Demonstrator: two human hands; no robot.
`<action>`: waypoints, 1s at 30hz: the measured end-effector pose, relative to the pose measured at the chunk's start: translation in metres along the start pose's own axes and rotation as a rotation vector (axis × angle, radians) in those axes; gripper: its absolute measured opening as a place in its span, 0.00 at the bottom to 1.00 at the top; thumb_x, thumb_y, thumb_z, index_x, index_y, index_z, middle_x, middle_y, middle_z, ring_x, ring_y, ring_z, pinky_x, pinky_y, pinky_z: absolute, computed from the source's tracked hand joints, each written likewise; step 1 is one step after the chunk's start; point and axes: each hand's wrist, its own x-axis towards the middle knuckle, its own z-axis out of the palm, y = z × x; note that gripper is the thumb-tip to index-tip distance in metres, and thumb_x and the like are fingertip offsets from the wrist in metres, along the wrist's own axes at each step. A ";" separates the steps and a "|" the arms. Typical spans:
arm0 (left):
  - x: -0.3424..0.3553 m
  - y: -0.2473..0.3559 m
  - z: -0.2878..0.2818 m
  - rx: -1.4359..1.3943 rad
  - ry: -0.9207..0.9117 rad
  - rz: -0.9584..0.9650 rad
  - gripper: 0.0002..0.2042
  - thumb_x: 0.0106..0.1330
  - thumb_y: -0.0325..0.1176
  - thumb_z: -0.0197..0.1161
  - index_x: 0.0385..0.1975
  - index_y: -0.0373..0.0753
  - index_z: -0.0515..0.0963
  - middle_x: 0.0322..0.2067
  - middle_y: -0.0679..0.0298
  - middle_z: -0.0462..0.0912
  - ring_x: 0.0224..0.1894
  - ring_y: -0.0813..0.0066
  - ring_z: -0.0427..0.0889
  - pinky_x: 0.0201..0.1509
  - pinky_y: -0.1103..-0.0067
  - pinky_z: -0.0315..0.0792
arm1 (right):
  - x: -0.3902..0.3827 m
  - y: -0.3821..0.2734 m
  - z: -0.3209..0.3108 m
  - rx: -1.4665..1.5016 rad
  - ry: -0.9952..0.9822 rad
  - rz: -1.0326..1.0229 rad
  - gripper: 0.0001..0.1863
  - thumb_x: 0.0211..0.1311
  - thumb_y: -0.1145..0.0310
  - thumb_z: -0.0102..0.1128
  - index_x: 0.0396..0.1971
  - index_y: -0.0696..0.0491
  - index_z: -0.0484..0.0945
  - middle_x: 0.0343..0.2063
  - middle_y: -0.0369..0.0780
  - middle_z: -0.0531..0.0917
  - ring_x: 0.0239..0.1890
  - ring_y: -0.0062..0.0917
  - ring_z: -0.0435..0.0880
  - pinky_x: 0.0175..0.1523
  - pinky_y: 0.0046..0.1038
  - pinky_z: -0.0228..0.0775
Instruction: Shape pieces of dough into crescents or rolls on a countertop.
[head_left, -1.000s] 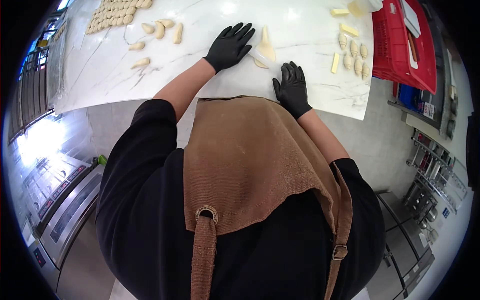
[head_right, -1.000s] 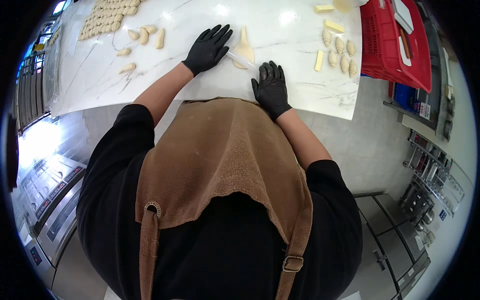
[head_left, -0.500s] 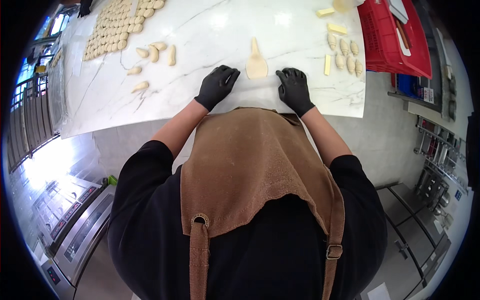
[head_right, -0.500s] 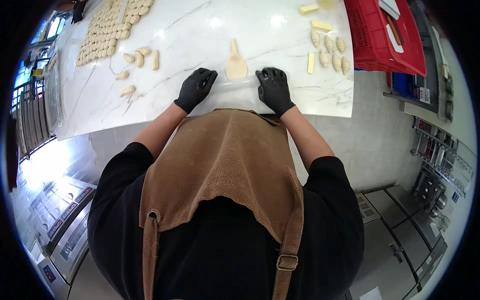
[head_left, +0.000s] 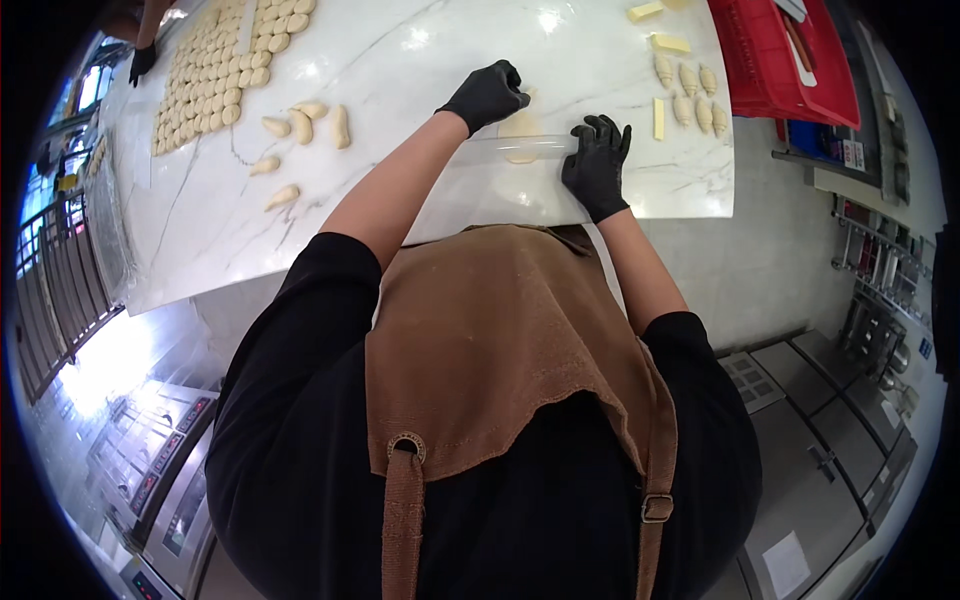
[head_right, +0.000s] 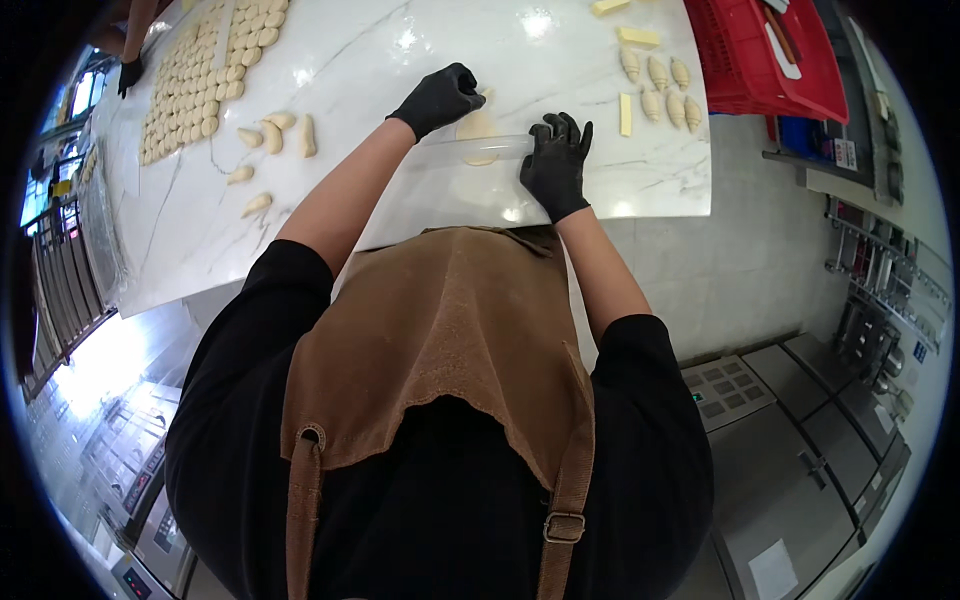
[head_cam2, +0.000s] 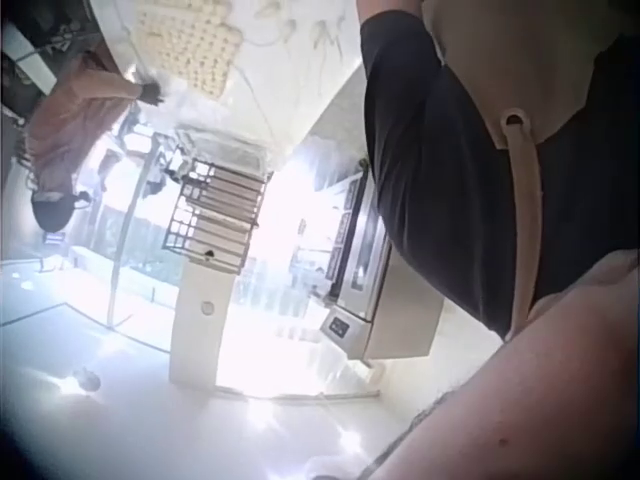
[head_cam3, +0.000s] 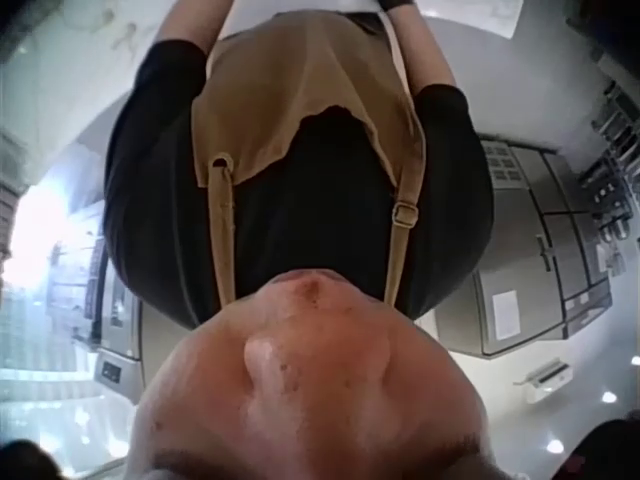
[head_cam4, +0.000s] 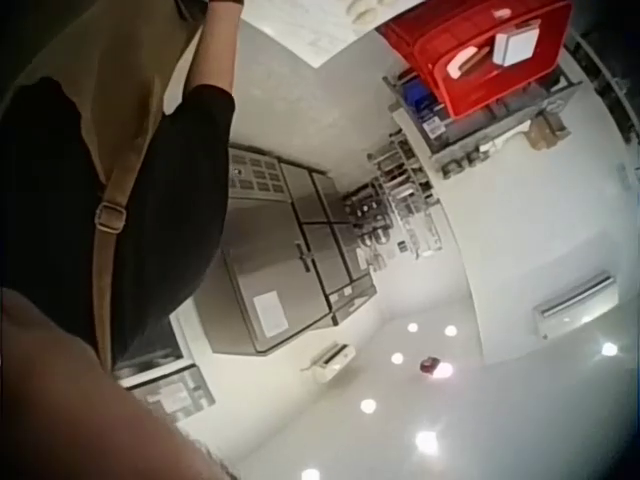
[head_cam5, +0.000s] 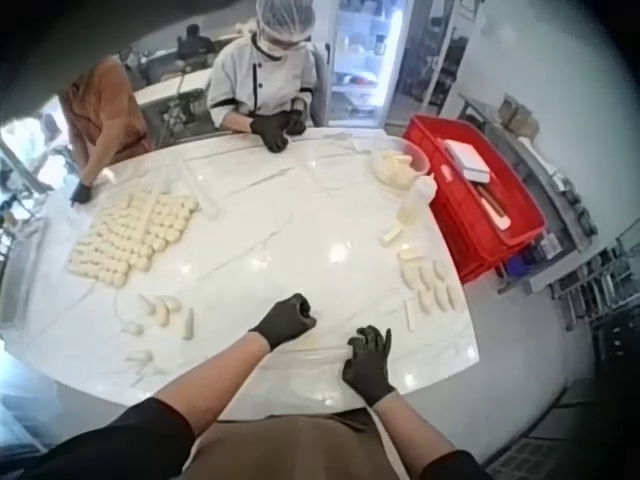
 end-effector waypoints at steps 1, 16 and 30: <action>0.002 0.000 -0.005 0.019 -0.054 -0.030 0.25 0.63 0.55 0.66 0.36 0.32 0.84 0.34 0.53 0.88 0.36 0.52 0.86 0.47 0.68 0.79 | -0.008 -0.011 -0.001 0.007 0.067 -0.018 0.27 0.51 0.63 0.61 0.55 0.49 0.78 0.58 0.49 0.74 0.64 0.49 0.68 0.72 0.56 0.50; 0.010 -0.019 -0.017 -0.096 -0.278 0.219 0.19 0.56 0.42 0.74 0.41 0.35 0.83 0.37 0.58 0.88 0.35 0.61 0.84 0.46 0.70 0.78 | -0.037 -0.113 0.035 -0.009 -0.010 0.172 0.41 0.66 0.35 0.53 0.77 0.32 0.59 0.78 0.57 0.45 0.79 0.62 0.41 0.69 0.74 0.38; 0.004 0.034 -0.061 0.029 -0.550 0.366 0.11 0.58 0.31 0.74 0.38 0.37 0.81 0.30 0.65 0.85 0.33 0.73 0.82 0.41 0.77 0.76 | -0.048 -0.114 0.042 0.112 0.015 0.190 0.41 0.65 0.35 0.55 0.77 0.30 0.60 0.78 0.57 0.46 0.78 0.63 0.44 0.69 0.76 0.40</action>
